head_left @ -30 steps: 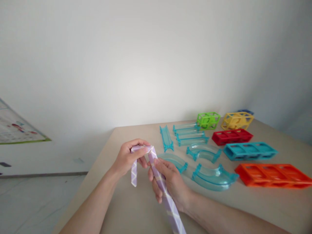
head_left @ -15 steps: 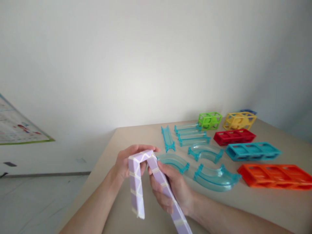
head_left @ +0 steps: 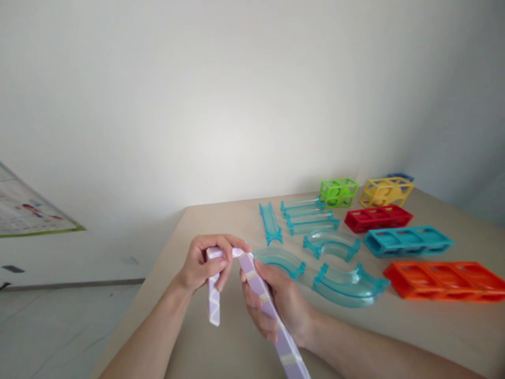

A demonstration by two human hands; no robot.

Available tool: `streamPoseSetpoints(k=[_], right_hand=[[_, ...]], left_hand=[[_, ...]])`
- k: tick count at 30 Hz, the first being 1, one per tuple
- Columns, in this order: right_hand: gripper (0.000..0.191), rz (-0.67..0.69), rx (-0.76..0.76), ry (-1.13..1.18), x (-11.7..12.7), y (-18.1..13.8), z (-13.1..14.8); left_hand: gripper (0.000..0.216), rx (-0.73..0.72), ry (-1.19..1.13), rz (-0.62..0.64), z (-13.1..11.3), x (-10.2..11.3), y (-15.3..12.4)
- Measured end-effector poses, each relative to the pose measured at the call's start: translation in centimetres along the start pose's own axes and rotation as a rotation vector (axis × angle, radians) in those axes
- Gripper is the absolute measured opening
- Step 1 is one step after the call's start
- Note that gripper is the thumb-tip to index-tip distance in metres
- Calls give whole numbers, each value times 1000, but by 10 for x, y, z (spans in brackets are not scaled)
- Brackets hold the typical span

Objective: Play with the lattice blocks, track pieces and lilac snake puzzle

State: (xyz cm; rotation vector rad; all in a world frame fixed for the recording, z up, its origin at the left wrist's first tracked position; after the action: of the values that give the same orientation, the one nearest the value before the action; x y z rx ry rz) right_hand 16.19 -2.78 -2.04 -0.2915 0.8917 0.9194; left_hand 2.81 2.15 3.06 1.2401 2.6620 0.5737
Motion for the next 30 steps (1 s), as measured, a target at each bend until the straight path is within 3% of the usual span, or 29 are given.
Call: streamPoseSetpoints(k=[3,6,10,15,17,20,23,27,30], right_hand=[[34,172,-170,171,0,-3,-3],[35,292,-258,262,-1,-4,-4],[34,358,-261,277,-5,-4,-1],[34,383,-206,269,-6,-5,2],[36,348,-209,216,-5,-4,-1],[42,211,-104,-60,-3,0,-4],[46,26,-9,-286,-3,2,-5],[47,-105,-88,-490,-5,-1,-4],[48,-150,-145,-759,-7,-5,2]], left_hand=[[15,20,40,0,-5,3,-6],[21,63,28,92,-8,6,-9],[41,70,-180,47,-4,14,-7],[34,216,-202,65,18,7,0],[36,162,-182,52,23,5,1],[35,131,-150,4,27,3,3],[35,265,-73,-26,26,0,4],[30,446,17,-117,18,-3,4],[28,489,-16,-163,13,-6,5]])
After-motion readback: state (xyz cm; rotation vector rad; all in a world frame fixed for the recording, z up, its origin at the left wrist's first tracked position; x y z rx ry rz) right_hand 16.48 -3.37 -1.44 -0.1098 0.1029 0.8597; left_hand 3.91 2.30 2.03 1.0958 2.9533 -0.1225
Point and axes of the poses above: each hand's wrist, its own y-axis towards the middle knuckle, its own x-axis out of the back of the hand, z = x × y, the point moved 4 cm from there along y, towards the middle knuckle, and after that the axes turned 15 degrees about z, right-handed, at the moved point
